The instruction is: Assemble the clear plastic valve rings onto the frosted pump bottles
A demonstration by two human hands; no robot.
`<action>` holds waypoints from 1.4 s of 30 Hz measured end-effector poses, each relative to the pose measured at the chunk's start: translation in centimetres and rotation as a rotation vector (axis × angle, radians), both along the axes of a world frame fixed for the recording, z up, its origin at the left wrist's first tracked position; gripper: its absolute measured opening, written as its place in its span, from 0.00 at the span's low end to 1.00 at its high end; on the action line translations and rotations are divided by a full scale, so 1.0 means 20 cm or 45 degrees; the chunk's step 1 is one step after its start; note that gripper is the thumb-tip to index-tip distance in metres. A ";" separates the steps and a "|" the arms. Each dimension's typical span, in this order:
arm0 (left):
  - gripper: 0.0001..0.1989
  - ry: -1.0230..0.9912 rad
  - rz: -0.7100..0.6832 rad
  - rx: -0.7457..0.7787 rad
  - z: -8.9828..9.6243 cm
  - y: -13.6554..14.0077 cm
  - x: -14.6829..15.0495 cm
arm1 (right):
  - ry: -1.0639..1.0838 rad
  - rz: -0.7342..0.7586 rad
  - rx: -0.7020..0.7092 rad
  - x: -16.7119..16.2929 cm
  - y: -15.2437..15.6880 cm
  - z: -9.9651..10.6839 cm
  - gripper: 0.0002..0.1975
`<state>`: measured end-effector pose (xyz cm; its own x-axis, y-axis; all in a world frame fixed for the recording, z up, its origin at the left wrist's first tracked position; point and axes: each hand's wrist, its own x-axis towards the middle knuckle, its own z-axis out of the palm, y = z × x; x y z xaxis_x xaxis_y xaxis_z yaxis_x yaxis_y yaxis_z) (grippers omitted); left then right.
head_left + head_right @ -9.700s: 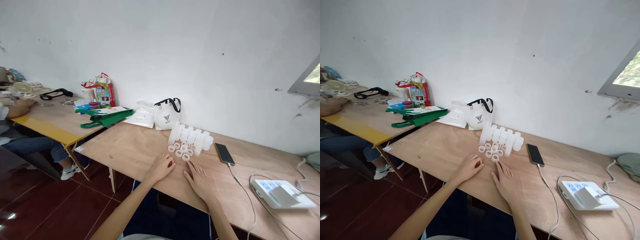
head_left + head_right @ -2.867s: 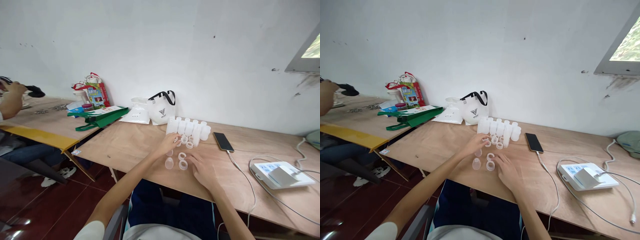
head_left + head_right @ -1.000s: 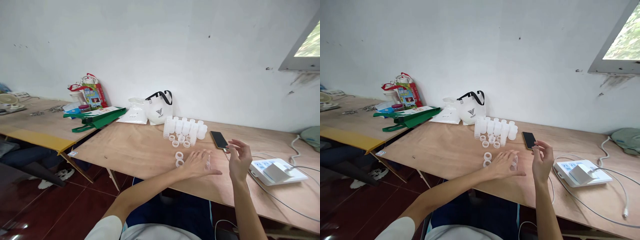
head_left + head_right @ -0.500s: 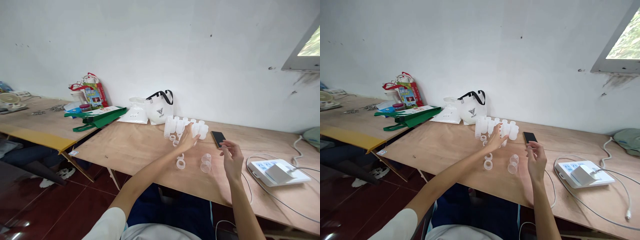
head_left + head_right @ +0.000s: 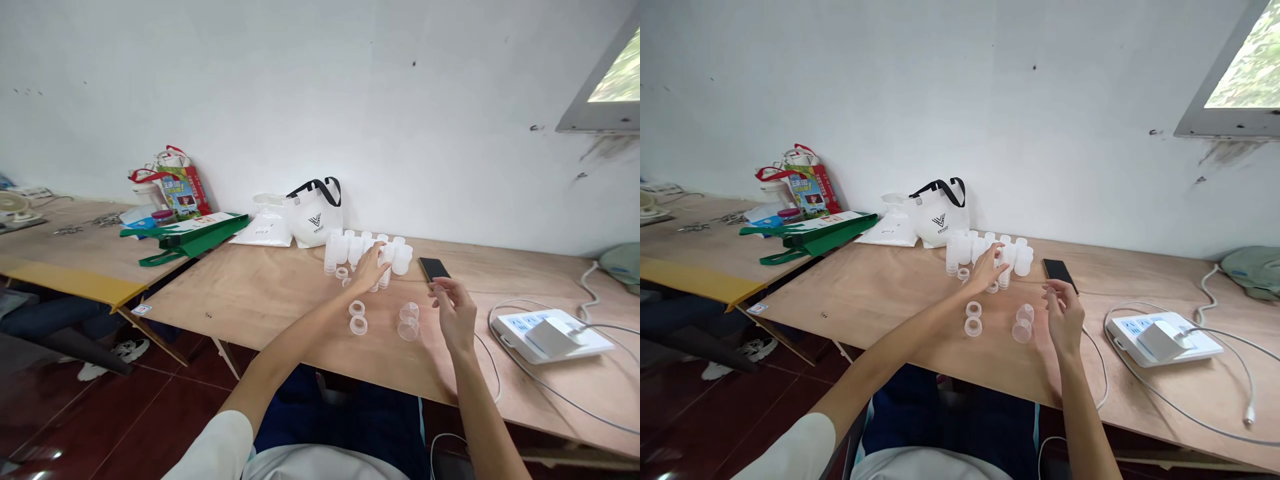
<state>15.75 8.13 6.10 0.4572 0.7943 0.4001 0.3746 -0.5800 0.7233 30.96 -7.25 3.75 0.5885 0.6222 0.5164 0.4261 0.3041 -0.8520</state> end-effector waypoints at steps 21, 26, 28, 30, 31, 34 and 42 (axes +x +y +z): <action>0.21 0.048 -0.187 0.131 0.02 0.02 0.00 | -0.094 0.104 -0.145 -0.01 0.01 -0.01 0.15; 0.19 0.023 -0.161 0.139 0.04 0.01 0.00 | -0.133 0.147 -0.172 -0.01 0.00 -0.03 0.17; 0.18 0.040 -0.142 0.126 0.04 0.01 0.00 | -0.132 0.175 -0.180 -0.02 0.00 -0.04 0.17; 0.17 0.047 -0.132 0.129 0.04 0.01 -0.01 | -0.126 0.207 -0.197 -0.02 0.01 -0.05 0.18; 0.17 0.046 -0.130 0.140 0.04 0.01 -0.01 | -0.124 0.225 -0.209 -0.02 0.01 -0.04 0.18; 0.17 0.040 -0.148 0.182 0.04 0.01 -0.02 | -0.144 0.263 -0.250 -0.03 0.04 -0.02 0.18; 0.15 -0.132 -0.127 0.149 0.08 0.04 -0.02 | -0.204 0.199 -0.192 -0.04 0.05 0.08 0.17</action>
